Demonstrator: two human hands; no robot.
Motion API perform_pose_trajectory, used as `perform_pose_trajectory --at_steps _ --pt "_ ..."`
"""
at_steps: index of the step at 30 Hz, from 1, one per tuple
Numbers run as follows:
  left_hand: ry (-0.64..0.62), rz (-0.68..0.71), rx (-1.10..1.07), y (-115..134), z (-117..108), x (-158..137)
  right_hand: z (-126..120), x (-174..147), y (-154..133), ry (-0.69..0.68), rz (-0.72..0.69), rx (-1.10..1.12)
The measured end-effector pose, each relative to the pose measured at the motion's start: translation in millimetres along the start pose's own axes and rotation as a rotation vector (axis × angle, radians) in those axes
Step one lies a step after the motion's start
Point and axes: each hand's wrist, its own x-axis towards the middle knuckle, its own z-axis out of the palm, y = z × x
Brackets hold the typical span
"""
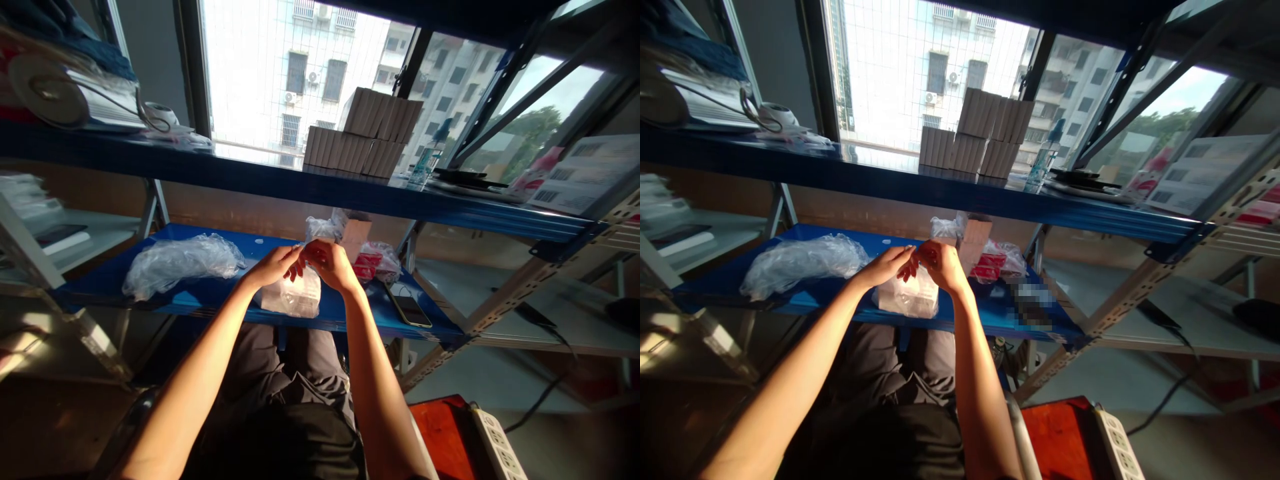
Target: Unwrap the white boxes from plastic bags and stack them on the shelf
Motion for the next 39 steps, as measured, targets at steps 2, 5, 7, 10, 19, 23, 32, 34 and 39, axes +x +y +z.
perform_pose_trajectory --at_steps 2,5,7,10,19,23,32,34,39 --pt "0.031 -0.003 -0.032 -5.9 0.5 2.4 3.0 1.8 4.0 0.047 0.013 -0.033" --pt "0.104 -0.023 -0.124 -18.7 0.0 3.4 8.3 -0.4 9.5 0.146 0.100 0.032" --pt "0.150 -0.038 -0.179 -24.9 -2.3 1.5 11.7 -5.1 11.0 0.161 0.178 0.183" --pt "0.191 -0.049 -0.216 -26.2 -9.2 -3.2 15.9 -13.6 9.2 0.104 0.285 0.410" --pt "0.115 0.057 0.201 -3.1 -27.6 -9.2 29.0 -3.4 5.0 0.012 0.176 -0.155" --pt "0.173 0.228 0.404 -0.9 -26.9 -12.9 30.5 12.9 21.3 -0.035 -0.038 -0.291" --pt "0.345 0.398 0.695 -19.8 -19.8 -24.3 27.1 3.7 31.4 -0.240 0.220 0.463" --pt "0.372 0.396 0.720 -20.7 -17.0 -26.7 26.6 1.0 28.4 -0.214 0.245 0.517" --pt "0.353 0.363 0.616 -26.4 -18.5 -41.1 22.9 0.2 41.4 -0.052 0.244 0.382"
